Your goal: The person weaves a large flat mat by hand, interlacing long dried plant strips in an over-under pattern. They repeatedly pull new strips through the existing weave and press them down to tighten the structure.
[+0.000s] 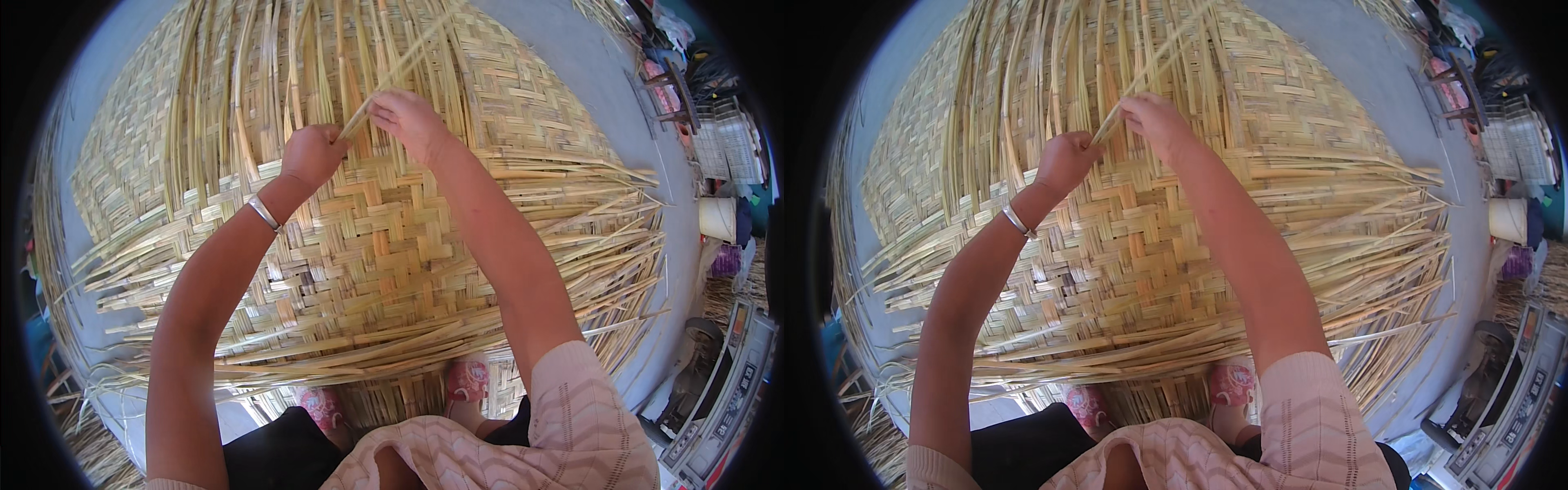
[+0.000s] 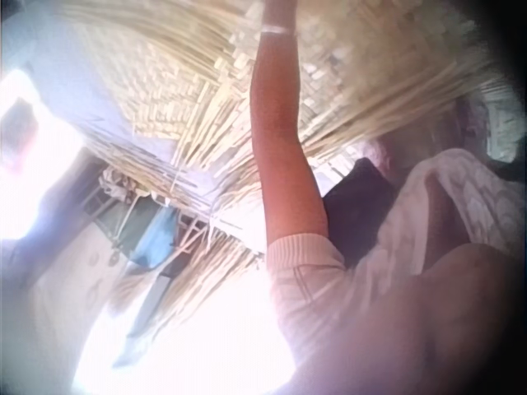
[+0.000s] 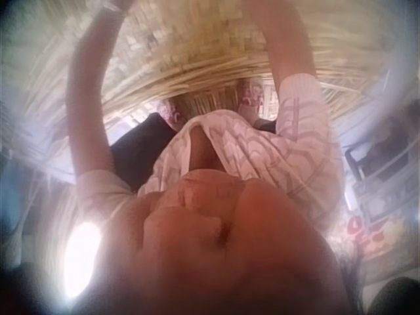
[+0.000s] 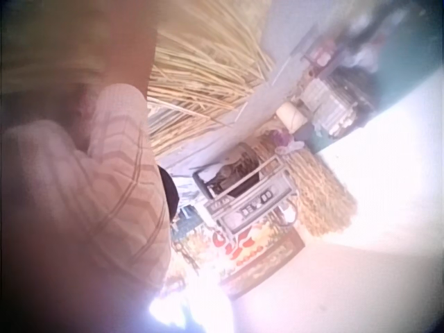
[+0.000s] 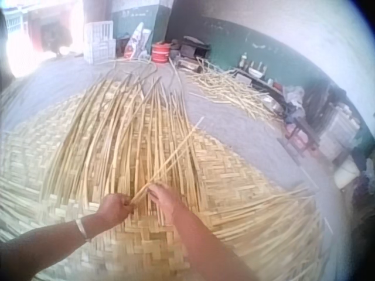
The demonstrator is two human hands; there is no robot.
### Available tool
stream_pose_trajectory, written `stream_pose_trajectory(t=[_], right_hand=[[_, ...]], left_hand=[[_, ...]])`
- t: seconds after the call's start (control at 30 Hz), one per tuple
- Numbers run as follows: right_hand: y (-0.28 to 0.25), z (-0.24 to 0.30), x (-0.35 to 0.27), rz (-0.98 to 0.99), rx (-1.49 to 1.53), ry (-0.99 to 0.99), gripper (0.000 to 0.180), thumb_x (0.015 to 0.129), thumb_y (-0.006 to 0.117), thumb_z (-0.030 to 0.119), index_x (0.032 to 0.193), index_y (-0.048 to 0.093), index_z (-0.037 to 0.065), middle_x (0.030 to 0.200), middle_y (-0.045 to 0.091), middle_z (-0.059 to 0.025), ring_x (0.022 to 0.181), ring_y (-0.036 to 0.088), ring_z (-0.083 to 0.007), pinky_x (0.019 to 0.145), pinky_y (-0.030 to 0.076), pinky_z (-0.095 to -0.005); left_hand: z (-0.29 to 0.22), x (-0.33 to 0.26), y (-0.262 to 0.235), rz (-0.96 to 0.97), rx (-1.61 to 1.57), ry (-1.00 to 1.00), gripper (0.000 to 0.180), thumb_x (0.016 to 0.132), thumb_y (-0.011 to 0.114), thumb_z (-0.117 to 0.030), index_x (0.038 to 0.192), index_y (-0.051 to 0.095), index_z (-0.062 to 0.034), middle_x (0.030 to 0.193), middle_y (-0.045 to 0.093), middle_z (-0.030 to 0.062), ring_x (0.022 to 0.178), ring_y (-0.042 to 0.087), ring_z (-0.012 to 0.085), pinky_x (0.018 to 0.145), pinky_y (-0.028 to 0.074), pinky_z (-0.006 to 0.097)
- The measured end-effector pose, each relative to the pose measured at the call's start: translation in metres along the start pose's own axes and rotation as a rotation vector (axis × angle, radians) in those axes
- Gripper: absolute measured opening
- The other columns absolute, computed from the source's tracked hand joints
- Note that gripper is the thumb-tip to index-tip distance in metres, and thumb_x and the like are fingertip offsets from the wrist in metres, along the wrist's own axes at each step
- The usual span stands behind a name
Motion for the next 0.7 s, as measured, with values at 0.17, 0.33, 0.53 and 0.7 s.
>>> stream_pose_trajectory(t=[0.17,0.33,0.53,0.7], right_hand=[[0.032,0.022,0.046,0.029,-0.789,0.047,0.026,0.088,0.058,0.018,0.105,0.057,-0.001,0.105,0.062,-0.0129,0.106,0.059,-0.0244,0.090,0.048,-0.0360],[0.055,0.029,0.072,-0.085,-1.120,-0.032,0.049,0.083,0.062,0.026,0.119,0.049,-0.004,0.108,0.062,-0.0186,0.100,0.063,-0.0289,0.084,0.049,-0.0381],[0.040,0.019,0.061,-0.268,-0.919,-0.159,0.061,0.081,0.063,0.027,0.124,0.040,-0.010,0.104,0.062,-0.0231,0.093,0.064,-0.0305,0.082,0.051,-0.0395],[0.033,0.010,0.093,-0.184,-1.073,0.072,0.048,0.080,0.068,0.027,0.110,0.054,-0.008,0.093,0.064,-0.0175,0.079,0.062,-0.0247,0.072,0.052,-0.0396]], left_hand=[[0.014,0.002,0.001,-0.056,-0.136,-0.141,0.030,0.082,0.070,-0.023,0.067,0.058,0.0005,0.055,0.053,0.0074,0.049,0.053,0.0143,0.049,0.044,0.033],[0.022,-0.003,0.003,-0.062,-0.337,-0.286,0.031,0.083,0.070,-0.022,0.066,0.057,0.0002,0.058,0.054,0.0033,0.049,0.052,0.0096,0.047,0.044,0.028],[0.023,-0.007,0.000,-0.083,-0.472,-0.377,0.026,0.082,0.069,-0.021,0.069,0.057,-0.0009,0.059,0.053,0.0018,0.050,0.052,0.0086,0.047,0.044,0.026],[0.019,-0.011,-0.004,-0.065,-0.482,-0.391,0.027,0.084,0.067,-0.021,0.073,0.059,0.0028,0.063,0.062,0.0103,0.050,0.061,0.0149,0.050,0.049,0.030]])
Point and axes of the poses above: each hand's wrist, its own x-axis towards the middle knuckle, its own y-axis out of the palm, z = x × y, the point moved 5 cm from there along x, towards the middle knuckle
